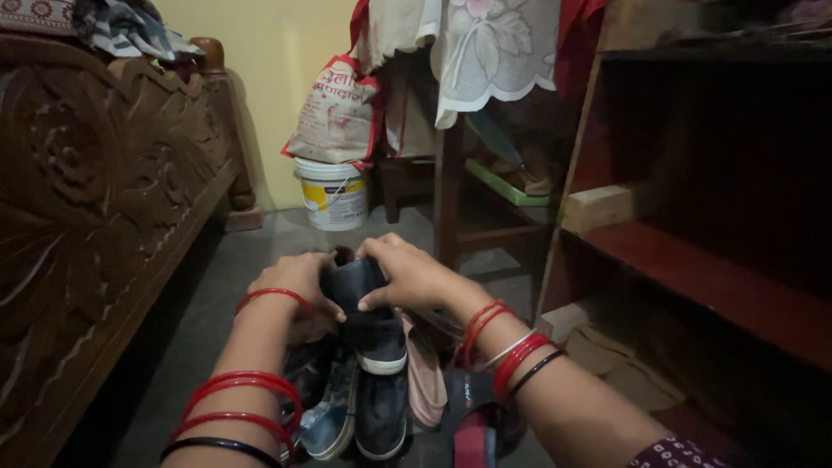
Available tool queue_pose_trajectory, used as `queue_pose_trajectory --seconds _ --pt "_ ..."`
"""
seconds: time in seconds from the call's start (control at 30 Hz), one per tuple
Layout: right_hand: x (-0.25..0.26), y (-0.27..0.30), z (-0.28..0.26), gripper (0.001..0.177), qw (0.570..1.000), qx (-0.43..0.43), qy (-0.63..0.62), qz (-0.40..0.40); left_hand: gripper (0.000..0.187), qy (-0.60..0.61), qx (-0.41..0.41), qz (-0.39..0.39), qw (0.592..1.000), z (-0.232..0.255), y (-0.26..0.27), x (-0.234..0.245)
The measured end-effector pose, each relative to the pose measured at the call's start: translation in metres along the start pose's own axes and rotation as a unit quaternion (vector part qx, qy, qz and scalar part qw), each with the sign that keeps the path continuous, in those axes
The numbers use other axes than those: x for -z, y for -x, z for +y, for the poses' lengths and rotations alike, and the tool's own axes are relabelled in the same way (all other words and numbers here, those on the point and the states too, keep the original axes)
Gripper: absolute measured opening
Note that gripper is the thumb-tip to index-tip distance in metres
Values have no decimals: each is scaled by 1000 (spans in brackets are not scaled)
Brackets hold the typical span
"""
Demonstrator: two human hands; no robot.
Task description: The person picks up various shoes from the floor, including sneakers, sandals, and flats, and places them into a wooden shoe rack. The person handles each pair individually, turning them over and arranging them on the shelves.
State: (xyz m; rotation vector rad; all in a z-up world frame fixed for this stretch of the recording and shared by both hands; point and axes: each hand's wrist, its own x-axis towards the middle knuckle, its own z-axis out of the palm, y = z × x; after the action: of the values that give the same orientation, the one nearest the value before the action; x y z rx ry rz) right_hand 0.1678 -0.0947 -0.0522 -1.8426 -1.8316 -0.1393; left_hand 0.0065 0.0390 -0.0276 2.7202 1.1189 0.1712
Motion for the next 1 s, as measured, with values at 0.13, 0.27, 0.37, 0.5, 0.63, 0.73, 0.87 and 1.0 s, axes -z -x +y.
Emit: queue_pose_trajectory --seconds 0.13,0.27,0.37,0.5,0.63,0.73,0.87,1.0 --pt "-28 -2 1 65 997 49 -5 -52 67 81 -40 -95 991 -14 -31 -31" --pt "-45 -2 -2 67 986 -30 41 -162 55 175 -57 -233 955 -20 -40 -55" --pt "-47 -1 0 66 984 -38 41 -169 48 105 -6 -234 967 -18 -42 -55" --pt "-46 3 10 66 984 -56 -4 -167 49 110 12 -189 976 -17 -42 -53" --pt "-48 8 19 69 986 -91 -36 -137 50 98 10 -118 988 -19 -51 -60" --pt "-53 13 14 71 988 -61 -18 -139 47 114 30 -95 988 -21 -61 -67" --pt "-61 20 -3 77 967 -91 22 -238 49 68 21 -148 986 -29 -66 -77" --pt "-71 14 -16 58 975 -125 28 -182 58 68 6 -169 983 -34 -70 -82"
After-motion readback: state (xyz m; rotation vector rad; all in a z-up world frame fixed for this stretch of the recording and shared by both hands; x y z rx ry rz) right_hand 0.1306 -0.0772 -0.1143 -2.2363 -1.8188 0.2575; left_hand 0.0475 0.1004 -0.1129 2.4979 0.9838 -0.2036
